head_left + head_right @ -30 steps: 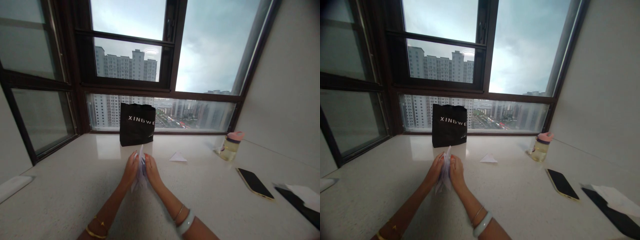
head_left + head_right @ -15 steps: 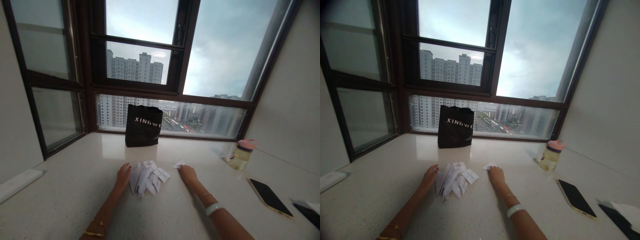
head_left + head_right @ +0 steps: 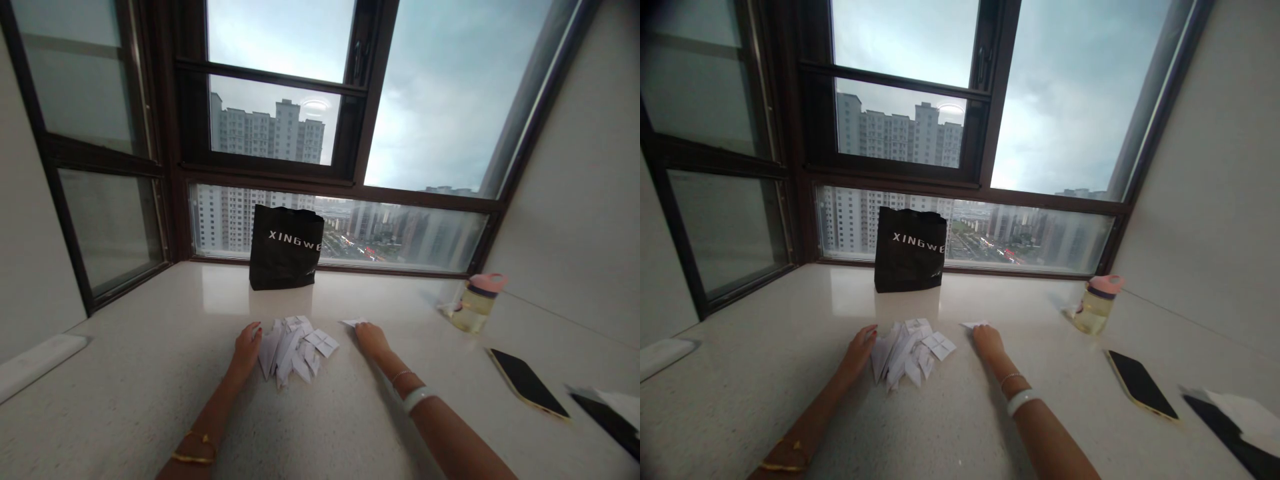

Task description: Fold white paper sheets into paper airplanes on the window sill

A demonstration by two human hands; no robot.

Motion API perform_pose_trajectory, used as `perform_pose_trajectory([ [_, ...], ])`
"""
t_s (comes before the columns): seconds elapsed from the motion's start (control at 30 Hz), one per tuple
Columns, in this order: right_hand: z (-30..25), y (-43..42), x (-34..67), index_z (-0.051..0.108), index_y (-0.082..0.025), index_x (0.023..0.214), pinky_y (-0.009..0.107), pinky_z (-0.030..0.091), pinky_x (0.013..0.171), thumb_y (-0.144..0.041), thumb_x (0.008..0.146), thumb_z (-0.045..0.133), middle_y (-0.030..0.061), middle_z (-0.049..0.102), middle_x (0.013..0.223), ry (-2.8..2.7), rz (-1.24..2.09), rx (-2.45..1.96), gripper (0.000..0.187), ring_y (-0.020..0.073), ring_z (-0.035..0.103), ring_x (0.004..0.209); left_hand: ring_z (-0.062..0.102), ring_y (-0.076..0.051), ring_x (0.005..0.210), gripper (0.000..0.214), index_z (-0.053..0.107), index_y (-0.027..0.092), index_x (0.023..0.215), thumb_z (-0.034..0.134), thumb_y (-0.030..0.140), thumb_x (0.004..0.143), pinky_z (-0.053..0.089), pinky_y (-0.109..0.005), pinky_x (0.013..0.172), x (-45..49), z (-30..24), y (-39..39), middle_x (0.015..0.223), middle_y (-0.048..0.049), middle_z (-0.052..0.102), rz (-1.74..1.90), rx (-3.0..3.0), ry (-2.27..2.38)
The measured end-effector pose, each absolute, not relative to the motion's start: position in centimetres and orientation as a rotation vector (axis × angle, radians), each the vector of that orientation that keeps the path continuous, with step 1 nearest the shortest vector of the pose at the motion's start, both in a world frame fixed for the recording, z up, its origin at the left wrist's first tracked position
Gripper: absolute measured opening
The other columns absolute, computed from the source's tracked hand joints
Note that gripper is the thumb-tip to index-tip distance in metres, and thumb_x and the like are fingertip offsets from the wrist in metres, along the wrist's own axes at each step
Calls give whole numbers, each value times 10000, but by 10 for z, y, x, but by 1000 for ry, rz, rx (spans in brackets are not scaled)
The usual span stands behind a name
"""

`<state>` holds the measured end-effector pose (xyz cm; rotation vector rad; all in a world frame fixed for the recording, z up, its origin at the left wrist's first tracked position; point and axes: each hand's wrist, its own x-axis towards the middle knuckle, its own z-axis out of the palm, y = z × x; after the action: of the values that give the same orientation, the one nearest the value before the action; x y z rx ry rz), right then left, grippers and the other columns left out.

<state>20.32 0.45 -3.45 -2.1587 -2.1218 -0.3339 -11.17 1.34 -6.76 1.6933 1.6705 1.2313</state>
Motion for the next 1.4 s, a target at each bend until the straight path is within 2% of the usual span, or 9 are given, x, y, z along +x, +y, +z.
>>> perform_pose_trajectory([
  [0.17,-31,-6,168,588,-166,1063,298,409,864,-137,833,344,101,630,1054,-2177,-260,-1711,336,177,544,1023,491,-218,1111,410,540,98,1063,346,289,756,355,-341,949,-110,-69,15,1166,-131,560,1197,1712,1670],
  [0.3,-49,-16,140,614,-197,1030,362,348,961,-172,786,391,73,605,1113,-2122,14,-1190,332,179,484,1107,492,-226,1108,410,536,110,1074,331,295,770,353,-345,950,-108,-67,11,1171,-127,558,1214,1735,1682],
  [0.5,-72,-9,119,496,-120,1181,445,340,937,-371,832,361,176,529,1196,-1727,125,-1677,451,270,448,1146,480,-260,1115,405,549,116,1066,346,335,792,328,-361,967,-95,-68,1,1179,-147,551,1184,1872,1693],
  [0.67,-79,-20,72,443,-197,1233,578,168,964,-429,846,330,137,511,1230,-1724,207,-1827,465,304,380,1195,473,-255,1126,339,563,176,1038,406,323,775,306,-418,980,-63,-77,-2,1158,-111,574,1132,1892,1673],
  [0.8,-73,-26,37,411,-288,1237,537,183,975,-397,872,258,59,539,1204,-1556,374,-1602,411,232,472,1113,478,-183,1122,392,512,156,1120,327,331,822,346,-319,970,-42,-70,-8,1196,-98,542,1298,1753,1395],
  [0.93,-47,-18,29,461,-188,1190,387,336,930,-414,849,279,108,526,1195,-1376,470,-1246,449,201,479,1091,423,-179,1174,433,480,140,1164,335,371,828,292,-317,1014,-35,-38,-14,1254,-108,484,1464,1604,1177],
  [1.03,-20,-13,39,480,-155,1158,336,365,907,-409,846,272,117,544,1154,-1351,433,-1089,452,182,491,1060,392,-186,1201,431,470,144,1179,353,356,822,264,-336,1029,-39,-7,-15,1279,-104,457,1489,1664,1083],
  [1.23,-15,-6,87,517,-148,1123,391,321,934,-464,827,297,132,538,1152,-1340,186,-1313,485,218,448,1104,172,-206,1310,569,381,127,1260,469,216,705,125,-368,1073,-82,8,-2,1396,-111,293,1382,1810,1356],
  [1.4,-62,-3,101,541,-140,1105,389,316,934,-461,841,300,156,544,1153,-1501,134,-1611,481,242,448,1124,294,-262,1260,468,481,79,1164,429,265,737,226,-389,1033,-94,-31,4,1335,-168,382,1125,1766,1669],
])
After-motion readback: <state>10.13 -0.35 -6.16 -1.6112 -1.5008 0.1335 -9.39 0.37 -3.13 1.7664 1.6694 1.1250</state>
